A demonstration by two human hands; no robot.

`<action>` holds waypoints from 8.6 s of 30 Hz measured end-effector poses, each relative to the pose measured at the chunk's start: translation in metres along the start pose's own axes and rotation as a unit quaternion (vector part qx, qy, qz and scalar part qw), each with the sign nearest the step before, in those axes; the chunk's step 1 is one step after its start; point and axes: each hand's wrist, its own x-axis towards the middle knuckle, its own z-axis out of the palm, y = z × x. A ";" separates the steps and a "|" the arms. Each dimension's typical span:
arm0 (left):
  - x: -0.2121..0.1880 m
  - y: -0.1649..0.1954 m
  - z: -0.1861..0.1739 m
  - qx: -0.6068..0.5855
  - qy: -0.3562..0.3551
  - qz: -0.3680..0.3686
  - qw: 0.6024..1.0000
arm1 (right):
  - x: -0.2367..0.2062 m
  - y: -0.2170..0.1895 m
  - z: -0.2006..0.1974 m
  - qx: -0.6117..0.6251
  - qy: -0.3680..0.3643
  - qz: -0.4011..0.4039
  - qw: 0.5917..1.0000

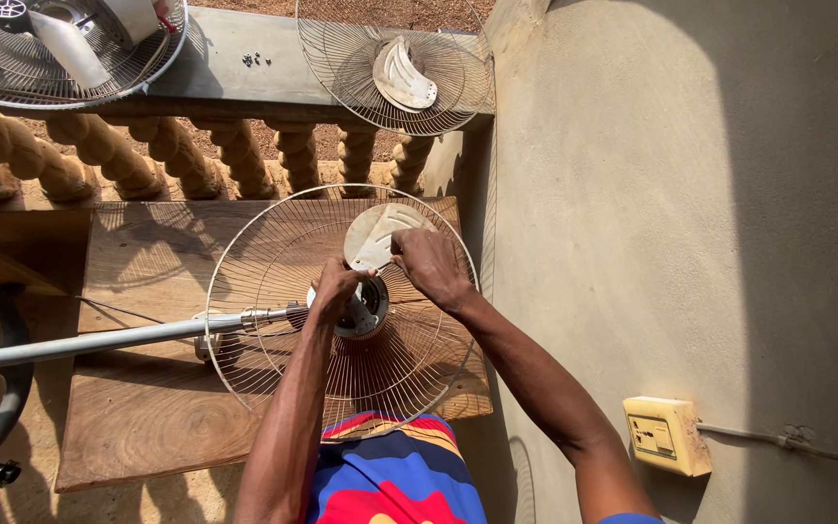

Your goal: The person works on a standing electric fan set on a wooden board, unscrewing and removing the blade hub components by hand, then fitting the blades back onto the motor hub and tightening the retaining parts. They handle the fan guard, blades, and small screws, and at one point pick up a small part from the ledge behind.

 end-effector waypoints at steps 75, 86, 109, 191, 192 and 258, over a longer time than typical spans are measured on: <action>0.016 -0.008 0.008 0.011 0.036 0.024 0.999 | 0.057 0.001 0.064 -0.093 -0.105 -0.069 0.988; 0.002 0.003 0.005 0.036 0.040 0.008 0.999 | 0.058 -0.001 0.064 -0.069 -0.083 -0.120 0.987; 0.009 0.000 0.006 -0.005 0.051 -0.015 0.999 | 0.067 0.007 0.076 -0.085 -0.079 -0.129 0.985; 0.127 0.068 -0.215 -0.331 0.168 0.164 0.914 | 0.182 0.104 0.047 0.255 0.149 0.129 0.947; 0.145 0.079 -0.215 -0.218 0.194 0.186 0.938 | 0.201 0.091 0.053 0.215 0.117 0.105 0.964; 0.082 0.106 -0.154 -0.582 -0.221 -0.046 0.781 | 0.302 0.245 0.069 0.532 0.276 0.376 0.707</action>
